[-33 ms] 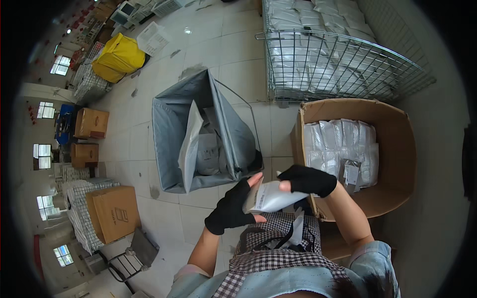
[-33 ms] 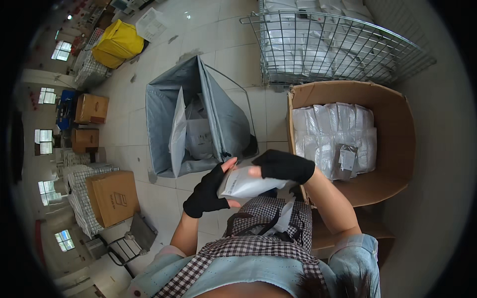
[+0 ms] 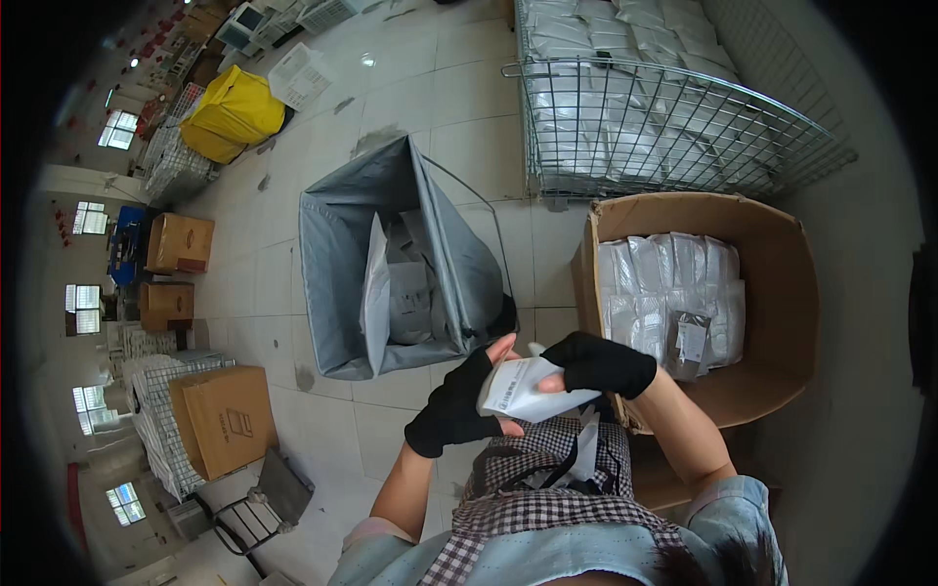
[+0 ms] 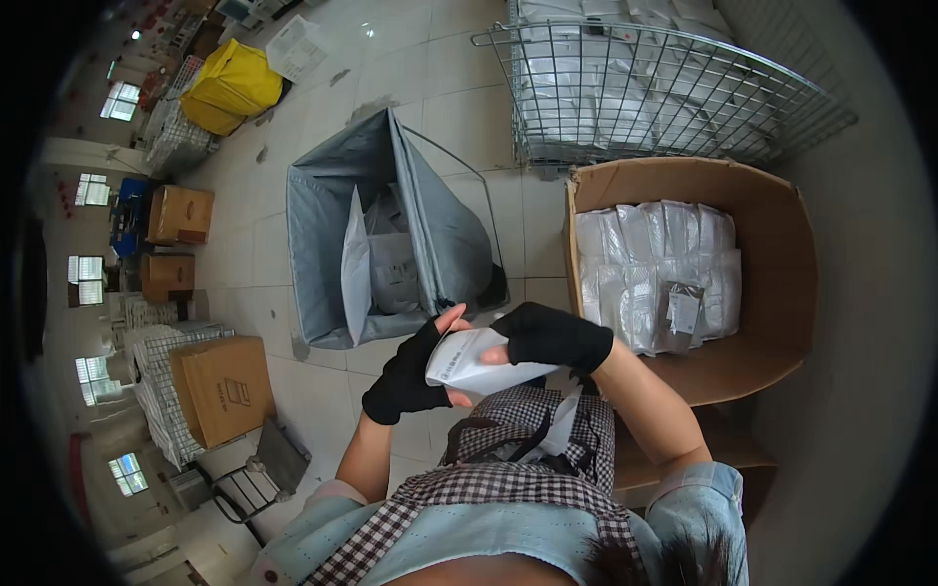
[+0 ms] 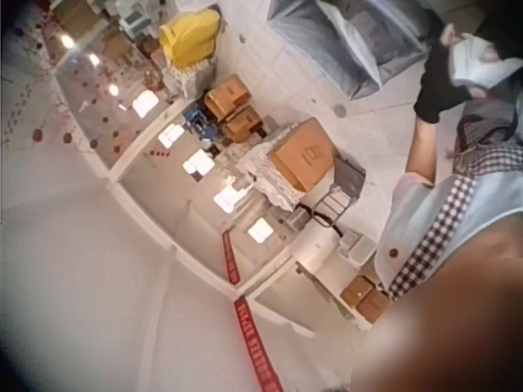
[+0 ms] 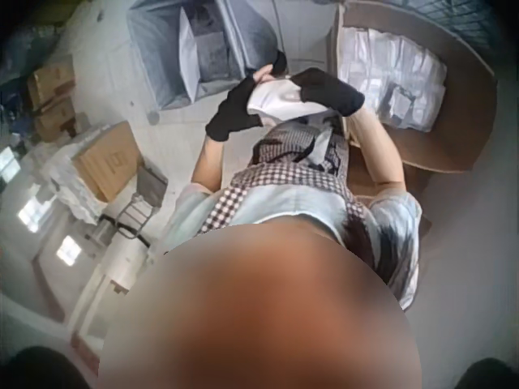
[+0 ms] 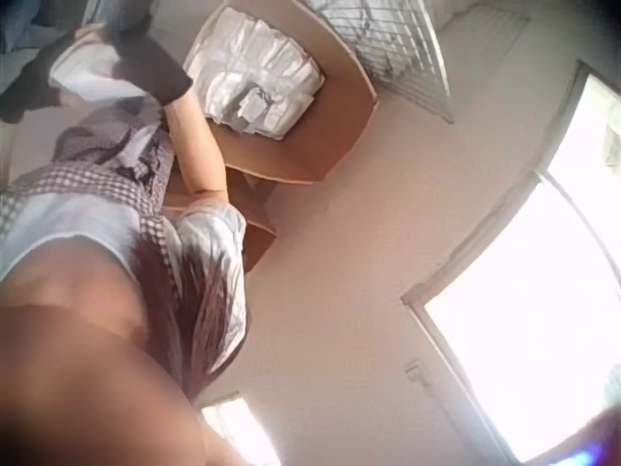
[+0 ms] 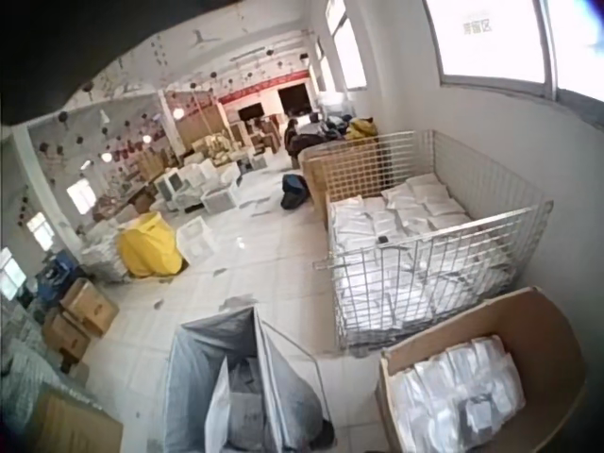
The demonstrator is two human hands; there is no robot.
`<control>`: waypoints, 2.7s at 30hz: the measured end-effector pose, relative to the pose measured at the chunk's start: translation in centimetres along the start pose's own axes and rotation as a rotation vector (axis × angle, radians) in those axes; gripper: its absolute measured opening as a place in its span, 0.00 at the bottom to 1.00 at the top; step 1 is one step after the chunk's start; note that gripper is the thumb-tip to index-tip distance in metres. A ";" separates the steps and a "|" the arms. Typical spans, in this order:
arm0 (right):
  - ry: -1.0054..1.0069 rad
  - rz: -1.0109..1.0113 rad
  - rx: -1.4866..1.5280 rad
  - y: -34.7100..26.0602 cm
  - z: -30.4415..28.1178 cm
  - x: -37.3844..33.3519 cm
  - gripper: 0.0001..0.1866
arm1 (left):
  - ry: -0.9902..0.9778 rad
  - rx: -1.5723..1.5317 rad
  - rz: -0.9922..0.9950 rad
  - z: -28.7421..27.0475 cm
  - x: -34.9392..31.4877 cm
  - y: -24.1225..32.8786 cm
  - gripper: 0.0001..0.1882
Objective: Sort and move packages from a large bin to a processing area.
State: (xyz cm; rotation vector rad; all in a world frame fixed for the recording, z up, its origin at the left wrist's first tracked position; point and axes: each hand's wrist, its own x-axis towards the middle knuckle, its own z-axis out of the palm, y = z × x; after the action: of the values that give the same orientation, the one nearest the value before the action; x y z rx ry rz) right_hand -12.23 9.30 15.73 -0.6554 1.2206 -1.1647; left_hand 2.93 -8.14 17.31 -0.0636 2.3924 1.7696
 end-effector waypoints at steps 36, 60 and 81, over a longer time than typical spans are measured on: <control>1.980 -0.223 0.448 48.4 -34.0 -27.5 0.13 | 0.043 -1.030 -0.429 17.0 14.9 -8.6 0.41; 1.448 0.948 -0.497 59.0 -38.4 -27.4 0.59 | 0.214 -0.892 -0.964 23.1 19.4 -7.9 0.42; 1.210 0.148 0.328 21.0 -23.7 -29.3 0.25 | -0.727 -0.212 -0.164 19.1 15.0 -0.8 0.36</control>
State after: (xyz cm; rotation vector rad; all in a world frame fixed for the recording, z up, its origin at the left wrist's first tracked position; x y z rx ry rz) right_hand -25.59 47.67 1.30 0.5039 1.9321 -1.6333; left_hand -9.75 10.77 8.75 0.2967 1.6390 1.5958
